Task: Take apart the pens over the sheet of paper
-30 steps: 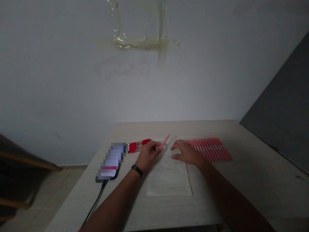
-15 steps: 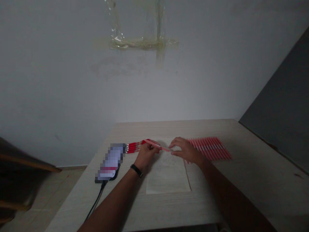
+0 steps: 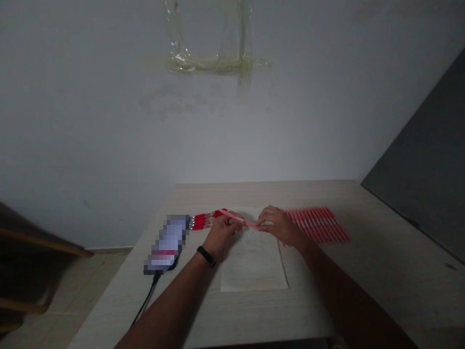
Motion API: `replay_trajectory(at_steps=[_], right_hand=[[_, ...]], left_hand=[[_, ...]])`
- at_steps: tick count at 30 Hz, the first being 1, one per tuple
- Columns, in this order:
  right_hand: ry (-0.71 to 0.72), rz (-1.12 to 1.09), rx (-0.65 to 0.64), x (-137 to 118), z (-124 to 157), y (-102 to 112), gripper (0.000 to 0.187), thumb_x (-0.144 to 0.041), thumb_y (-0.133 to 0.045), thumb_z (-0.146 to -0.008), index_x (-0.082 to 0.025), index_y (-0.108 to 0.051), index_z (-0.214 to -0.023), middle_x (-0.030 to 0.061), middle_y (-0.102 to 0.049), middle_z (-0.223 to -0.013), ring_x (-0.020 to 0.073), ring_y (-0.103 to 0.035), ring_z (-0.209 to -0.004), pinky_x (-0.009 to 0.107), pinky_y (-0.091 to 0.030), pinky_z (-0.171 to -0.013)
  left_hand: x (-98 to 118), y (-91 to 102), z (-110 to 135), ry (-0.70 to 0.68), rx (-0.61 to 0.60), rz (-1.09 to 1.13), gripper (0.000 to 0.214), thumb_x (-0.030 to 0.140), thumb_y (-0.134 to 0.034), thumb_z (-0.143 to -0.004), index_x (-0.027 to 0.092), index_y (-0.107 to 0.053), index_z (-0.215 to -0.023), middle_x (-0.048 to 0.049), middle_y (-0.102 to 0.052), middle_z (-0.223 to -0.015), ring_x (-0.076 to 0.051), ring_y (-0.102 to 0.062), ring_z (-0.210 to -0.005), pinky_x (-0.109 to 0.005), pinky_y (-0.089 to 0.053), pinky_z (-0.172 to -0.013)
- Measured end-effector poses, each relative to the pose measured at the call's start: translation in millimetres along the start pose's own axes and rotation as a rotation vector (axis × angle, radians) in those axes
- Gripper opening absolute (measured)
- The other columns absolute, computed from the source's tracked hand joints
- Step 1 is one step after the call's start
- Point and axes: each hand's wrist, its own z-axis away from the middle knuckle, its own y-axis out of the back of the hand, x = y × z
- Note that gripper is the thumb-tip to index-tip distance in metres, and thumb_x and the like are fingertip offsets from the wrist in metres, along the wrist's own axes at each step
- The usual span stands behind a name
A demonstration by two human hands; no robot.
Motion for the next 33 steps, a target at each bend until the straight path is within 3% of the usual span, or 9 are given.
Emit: replay_trajectory(at_steps=[5, 11, 22, 25, 28, 33], right_hand=[[0.011, 0.001, 0.003, -0.1, -0.4, 1.4, 0.018, -0.039, -0.064, -0.095, -0.025, -0.074, -0.100, 0.0056, -0.071, -0.094, 0.0213, -0.061, -0.095, 0.036, -0.045, -0.087], [0.041, 0.025, 0.026, -0.9, 0.0, -2.3, 0.016, -0.036, -0.067, -0.093, -0.022, -0.072, -0.089, 0.0051, -0.071, -0.088, 0.0205, -0.062, -0.090, 0.035, -0.045, -0.085], [-0.087, -0.031, 0.037, -7.7, 0.8, -5.6, 0.011, -0.030, -0.071, -0.088, -0.021, -0.071, -0.095, 0.0052, -0.070, -0.093, 0.0198, -0.063, -0.091, 0.033, -0.048, -0.083], [-0.144, -0.075, 0.077, -10.3, 0.3, -7.4, 0.011, -0.031, -0.071, -0.086, -0.021, -0.070, -0.090, 0.0039, -0.068, -0.087, 0.0191, -0.063, -0.084, 0.032, -0.049, -0.078], [-0.251, -0.137, 0.150, -10.9, 0.5, -2.4, 0.014, -0.035, -0.067, -0.088, -0.021, -0.069, -0.089, 0.0034, -0.067, -0.082, 0.0191, -0.063, -0.078, 0.031, -0.049, -0.071], [-0.358, -0.318, 0.297, -8.5, -1.0, 7.0, 0.022, -0.041, -0.067, -0.087, -0.019, -0.067, -0.088, 0.0015, -0.066, -0.074, 0.0155, -0.059, -0.067, 0.026, -0.045, -0.061]], left_hand=[[1.4, 3.9, -2.1, -0.009, 0.041, -0.021, 0.020, 0.032, -0.074, -0.074, 0.013, -0.070, -0.081, -0.0007, -0.064, -0.066, -0.012, -0.054, -0.060, -0.023, -0.041, -0.057], [5.1, -3.2, 2.0, 0.016, 0.010, 0.040, 0.019, 0.030, -0.075, -0.073, 0.013, -0.071, -0.080, -0.0001, -0.063, -0.064, -0.011, -0.053, -0.059, -0.022, -0.039, -0.056], [0.9, -1.5, -0.5, 0.015, 0.056, 0.013, 0.026, 0.036, -0.077, -0.073, 0.013, -0.071, -0.083, -0.0008, -0.064, -0.066, -0.012, -0.053, -0.059, -0.023, -0.036, -0.054], [-0.3, -3.5, 0.0, 0.033, 0.035, 0.043, 0.030, 0.037, -0.079, -0.072, 0.012, -0.072, -0.087, -0.0003, -0.063, -0.066, -0.011, -0.053, -0.060, -0.023, -0.037, -0.055], [0.7, -2.1, -0.4, 0.057, 0.106, 0.154, 0.036, 0.036, -0.081, -0.070, 0.013, -0.071, -0.097, 0.0009, -0.063, -0.070, -0.010, -0.051, -0.059, -0.022, -0.038, -0.056], [4.5, 2.2, -1.4, 0.052, 0.151, 0.217, 0.027, 0.036, -0.079, -0.072, 0.014, -0.068, -0.085, 0.0016, -0.061, -0.070, -0.008, -0.050, -0.059, -0.021, -0.039, -0.057]])
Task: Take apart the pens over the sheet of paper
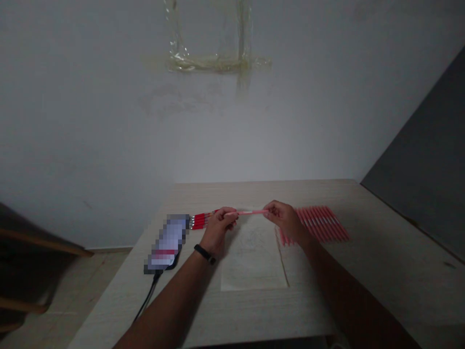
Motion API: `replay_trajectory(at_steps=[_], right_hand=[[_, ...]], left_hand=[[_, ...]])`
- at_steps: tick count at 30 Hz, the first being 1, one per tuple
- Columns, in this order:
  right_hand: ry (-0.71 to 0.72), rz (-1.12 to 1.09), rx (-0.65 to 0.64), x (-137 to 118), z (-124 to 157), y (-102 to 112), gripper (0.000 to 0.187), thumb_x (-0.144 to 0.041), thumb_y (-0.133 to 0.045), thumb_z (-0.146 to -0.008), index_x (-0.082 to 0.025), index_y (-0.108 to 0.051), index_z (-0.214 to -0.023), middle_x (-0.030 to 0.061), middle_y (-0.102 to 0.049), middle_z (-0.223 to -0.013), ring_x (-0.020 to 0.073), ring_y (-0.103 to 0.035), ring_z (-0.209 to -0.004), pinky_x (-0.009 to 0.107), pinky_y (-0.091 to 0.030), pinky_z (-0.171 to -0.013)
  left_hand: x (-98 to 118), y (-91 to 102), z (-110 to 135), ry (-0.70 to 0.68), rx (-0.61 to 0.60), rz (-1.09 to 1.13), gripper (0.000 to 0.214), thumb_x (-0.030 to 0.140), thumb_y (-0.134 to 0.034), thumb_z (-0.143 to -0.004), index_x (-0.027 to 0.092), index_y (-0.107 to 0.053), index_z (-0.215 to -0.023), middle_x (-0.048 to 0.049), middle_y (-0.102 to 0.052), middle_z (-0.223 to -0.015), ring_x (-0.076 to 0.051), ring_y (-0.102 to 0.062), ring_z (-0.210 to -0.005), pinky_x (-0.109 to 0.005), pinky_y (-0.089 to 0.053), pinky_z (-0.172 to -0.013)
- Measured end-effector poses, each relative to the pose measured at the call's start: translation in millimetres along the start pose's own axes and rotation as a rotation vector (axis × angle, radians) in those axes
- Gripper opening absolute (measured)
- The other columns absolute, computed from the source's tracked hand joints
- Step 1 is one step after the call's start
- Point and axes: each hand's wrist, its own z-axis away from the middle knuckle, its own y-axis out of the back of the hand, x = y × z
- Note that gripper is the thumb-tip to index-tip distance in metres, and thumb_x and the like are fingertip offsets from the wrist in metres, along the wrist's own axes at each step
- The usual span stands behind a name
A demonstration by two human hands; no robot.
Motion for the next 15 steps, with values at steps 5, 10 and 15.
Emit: replay_trajectory(at_steps=[5, 10, 15], right_hand=[[0.002, -0.337, 0.068, -1.5, 1.4, -14.9, 0.024, -0.043, -0.063, -0.091, -0.020, -0.062, -0.096, 0.0022, -0.069, -0.077, 0.0145, -0.061, -0.068, 0.026, -0.047, -0.064], [0.022, -0.170, -0.009, 3.5, 4.0, -21.5, 0.022, -0.039, -0.061, -0.091, -0.018, -0.067, -0.088, 0.0030, -0.067, -0.080, 0.0150, -0.061, -0.071, 0.026, -0.048, -0.066], [0.032, -0.009, 0.017, 9.8, 4.7, -20.7, 0.018, -0.033, -0.061, -0.092, -0.019, -0.065, -0.082, 0.0041, -0.070, -0.087, 0.0159, -0.063, -0.077, 0.026, -0.047, -0.068]], left_hand=[[-0.6, -5.2, 3.9, -0.087, -0.191, -0.242, 0.028, 0.041, -0.076, -0.077, 0.015, -0.068, -0.081, -0.0009, -0.065, -0.069, -0.011, -0.053, -0.060, -0.023, -0.039, -0.058], [-5.7, -3.1, 7.8, -0.267, -0.271, -0.708, 0.027, 0.041, -0.075, -0.080, 0.018, -0.070, -0.093, -0.0062, -0.071, -0.090, -0.019, -0.063, -0.080, -0.030, -0.047, -0.071], [-14.4, 6.1, 6.8, -0.394, -0.331, -1.011, 0.055, 0.035, -0.083, -0.071, 0.022, -0.064, -0.121, -0.0105, -0.065, -0.120, -0.028, -0.059, -0.111, -0.043, -0.045, -0.100]])
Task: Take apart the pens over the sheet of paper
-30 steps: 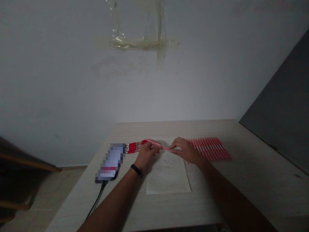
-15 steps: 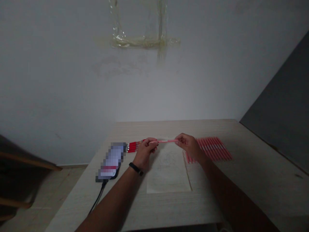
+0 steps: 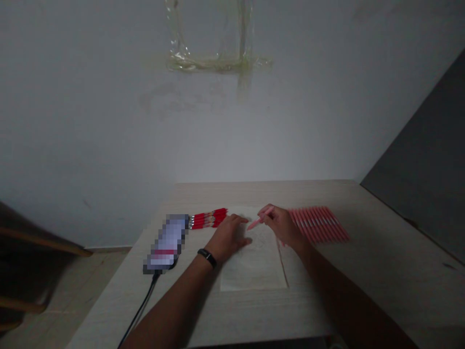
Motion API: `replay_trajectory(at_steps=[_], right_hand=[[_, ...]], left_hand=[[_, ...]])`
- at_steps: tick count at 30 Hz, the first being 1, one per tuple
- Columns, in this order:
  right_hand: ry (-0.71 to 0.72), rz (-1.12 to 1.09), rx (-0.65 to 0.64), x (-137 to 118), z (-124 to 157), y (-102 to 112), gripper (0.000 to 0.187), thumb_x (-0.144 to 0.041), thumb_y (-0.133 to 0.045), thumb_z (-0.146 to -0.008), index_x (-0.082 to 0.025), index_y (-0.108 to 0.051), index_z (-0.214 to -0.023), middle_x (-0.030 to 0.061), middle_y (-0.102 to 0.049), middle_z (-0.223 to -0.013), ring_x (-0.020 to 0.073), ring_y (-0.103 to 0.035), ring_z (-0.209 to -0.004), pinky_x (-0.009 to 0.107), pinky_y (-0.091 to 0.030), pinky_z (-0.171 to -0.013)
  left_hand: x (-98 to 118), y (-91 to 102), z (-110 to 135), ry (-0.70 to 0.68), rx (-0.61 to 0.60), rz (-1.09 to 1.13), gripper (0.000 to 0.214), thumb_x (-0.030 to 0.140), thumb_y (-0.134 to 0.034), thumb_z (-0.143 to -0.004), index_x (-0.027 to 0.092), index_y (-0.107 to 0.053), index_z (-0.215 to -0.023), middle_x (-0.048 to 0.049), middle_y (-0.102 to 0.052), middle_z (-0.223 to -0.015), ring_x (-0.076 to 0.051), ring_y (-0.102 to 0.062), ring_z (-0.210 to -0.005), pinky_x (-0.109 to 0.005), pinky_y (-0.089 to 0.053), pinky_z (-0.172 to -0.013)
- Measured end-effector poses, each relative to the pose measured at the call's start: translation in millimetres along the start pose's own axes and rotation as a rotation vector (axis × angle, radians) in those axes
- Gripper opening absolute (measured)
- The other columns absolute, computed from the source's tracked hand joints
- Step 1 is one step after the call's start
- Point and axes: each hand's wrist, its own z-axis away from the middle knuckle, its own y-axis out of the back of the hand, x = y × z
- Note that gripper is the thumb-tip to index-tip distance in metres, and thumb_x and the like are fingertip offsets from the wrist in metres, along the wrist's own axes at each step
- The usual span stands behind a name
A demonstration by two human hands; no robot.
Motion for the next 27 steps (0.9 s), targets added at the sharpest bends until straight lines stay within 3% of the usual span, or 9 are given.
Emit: replay_trajectory(at_steps=[4, 9, 18, 23, 27], right_hand=[[0.040, 0.062, -0.056, -1.8, 2.1, -7.2, 0.018, -0.032, -0.060, -0.092, -0.019, -0.066, -0.081, 0.0046, -0.072, -0.091, 0.0159, -0.063, -0.079, 0.025, -0.046, -0.066], [0.040, 0.126, -0.055, -5.8, 1.4, -6.7, 0.021, -0.032, -0.058, -0.094, -0.019, -0.065, -0.078, 0.0038, -0.070, -0.084, 0.0151, -0.060, -0.072, 0.025, -0.044, -0.063], [0.035, 0.128, 0.008, -3.7, 0.3, -2.6, 0.024, -0.035, -0.058, -0.094, -0.020, -0.061, -0.075, 0.0009, -0.066, -0.075, 0.0128, -0.054, -0.061, 0.024, -0.040, -0.058], [0.050, 0.097, -0.075, -5.8, 0.5, -3.7, 0.022, -0.035, -0.057, -0.095, -0.019, -0.065, -0.080, 0.0026, -0.069, -0.083, 0.0136, -0.057, -0.067, 0.025, -0.043, -0.062], [0.047, 0.166, 0.019, -4.8, 0.6, -2.4, 0.021, -0.034, -0.058, -0.094, -0.019, -0.065, -0.082, 0.0014, -0.068, -0.078, 0.0129, -0.055, -0.062, 0.024, -0.040, -0.059]], left_hand=[[-6.9, -4.4, 1.4, 0.022, -0.054, -0.059, 0.075, 0.029, -0.086, -0.066, 0.022, -0.055, -0.134, -0.0111, -0.062, -0.123, -0.030, -0.057, -0.113, -0.045, -0.045, -0.100], [-8.8, -7.0, 1.6, 0.038, -0.049, -0.046, 0.087, 0.030, -0.086, -0.064, 0.023, -0.048, -0.142, -0.0116, -0.061, -0.124, -0.032, -0.056, -0.115, -0.047, -0.043, -0.102], [-6.5, -6.4, 1.6, 0.050, -0.052, -0.047, 0.087, 0.029, -0.087, -0.063, 0.024, -0.048, -0.142, -0.0120, -0.061, -0.126, -0.033, -0.056, -0.116, -0.047, -0.043, -0.102], [-6.5, -6.7, 1.8, 0.045, -0.057, -0.066, 0.088, 0.028, -0.087, -0.063, 0.022, -0.048, -0.142, -0.0125, -0.061, -0.125, -0.033, -0.057, -0.115, -0.046, -0.043, -0.101], [-6.5, -6.8, 1.9, 0.037, -0.061, -0.081, 0.086, 0.030, -0.086, -0.066, 0.023, -0.047, -0.143, -0.0129, -0.060, -0.129, -0.034, -0.055, -0.120, -0.047, -0.041, -0.104]])
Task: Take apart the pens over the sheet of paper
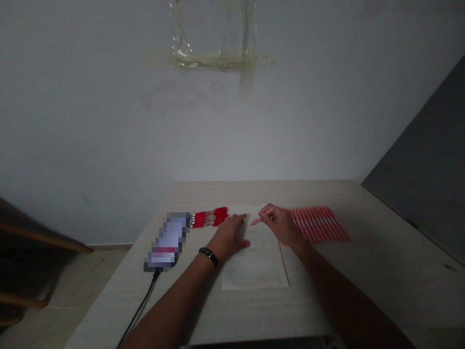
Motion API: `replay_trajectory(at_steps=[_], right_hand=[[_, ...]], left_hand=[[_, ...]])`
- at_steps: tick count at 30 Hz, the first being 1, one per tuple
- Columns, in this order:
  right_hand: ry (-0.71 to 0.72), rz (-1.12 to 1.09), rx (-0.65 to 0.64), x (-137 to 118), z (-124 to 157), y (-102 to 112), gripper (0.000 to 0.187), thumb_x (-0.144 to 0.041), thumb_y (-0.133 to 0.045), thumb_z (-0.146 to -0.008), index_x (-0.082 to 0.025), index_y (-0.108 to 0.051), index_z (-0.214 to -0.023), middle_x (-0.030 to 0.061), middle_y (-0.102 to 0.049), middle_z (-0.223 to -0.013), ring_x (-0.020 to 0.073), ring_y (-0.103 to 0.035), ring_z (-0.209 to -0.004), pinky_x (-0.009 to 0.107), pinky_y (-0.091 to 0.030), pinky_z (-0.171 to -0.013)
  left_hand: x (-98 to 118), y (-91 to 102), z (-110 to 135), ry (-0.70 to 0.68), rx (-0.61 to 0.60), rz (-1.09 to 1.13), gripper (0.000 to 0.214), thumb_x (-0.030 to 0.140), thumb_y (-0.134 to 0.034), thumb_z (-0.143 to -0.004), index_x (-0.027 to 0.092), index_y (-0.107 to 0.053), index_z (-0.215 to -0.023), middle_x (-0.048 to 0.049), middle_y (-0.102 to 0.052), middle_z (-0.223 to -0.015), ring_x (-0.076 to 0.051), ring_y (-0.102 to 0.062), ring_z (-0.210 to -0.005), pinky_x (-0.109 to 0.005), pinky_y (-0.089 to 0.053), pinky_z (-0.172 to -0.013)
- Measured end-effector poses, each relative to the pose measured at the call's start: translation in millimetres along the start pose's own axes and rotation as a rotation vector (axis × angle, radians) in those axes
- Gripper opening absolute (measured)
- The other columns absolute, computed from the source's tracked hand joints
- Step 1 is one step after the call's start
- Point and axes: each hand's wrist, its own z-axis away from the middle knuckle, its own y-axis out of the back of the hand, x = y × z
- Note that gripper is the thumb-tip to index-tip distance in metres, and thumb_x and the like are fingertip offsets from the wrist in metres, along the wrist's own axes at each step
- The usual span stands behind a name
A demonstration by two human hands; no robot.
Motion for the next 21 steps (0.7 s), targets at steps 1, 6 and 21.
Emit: replay_trajectory(at_steps=[1, 6, 21], right_hand=[[-0.001, -0.002, 0.003, 0.5, 0.0, 0.4, 0.021, -0.034, -0.058, -0.094, -0.019, -0.065, -0.081, 0.0014, -0.068, -0.078, 0.0128, -0.054, -0.062, 0.024, -0.040, -0.058], [-0.012, 0.036, 0.002, 0.5, 0.3, 3.5, 0.023, -0.036, -0.057, -0.095, -0.019, -0.065, -0.081, 0.0021, -0.069, -0.077, 0.0120, -0.052, -0.056, 0.024, -0.038, -0.053], [-0.220, -0.217, 0.315, 0.0, -7.7, 12.4, 0.026, -0.041, -0.075, -0.078, -0.018, -0.063, -0.086, 0.0029, -0.067, -0.071, 0.0165, -0.060, -0.062, 0.025, -0.044, -0.054]], left_hand=[[0.3, 0.3, -0.1, 0.003, -0.003, -0.002, 0.086, 0.030, -0.086, -0.066, 0.023, -0.047, -0.142, -0.0128, -0.060, -0.129, -0.034, -0.054, -0.121, -0.048, -0.041, -0.104], [2.5, 2.8, -1.0, 0.012, -0.023, 0.004, 0.085, 0.031, -0.085, -0.066, 0.022, -0.047, -0.142, -0.0135, -0.060, -0.128, -0.034, -0.055, -0.121, -0.049, -0.041, -0.104], [13.2, 10.7, -0.1, 0.053, 0.115, 0.323, 0.056, 0.043, -0.071, -0.083, 0.019, -0.059, -0.132, -0.0133, -0.064, -0.119, -0.026, -0.061, -0.107, -0.040, -0.049, -0.091]])
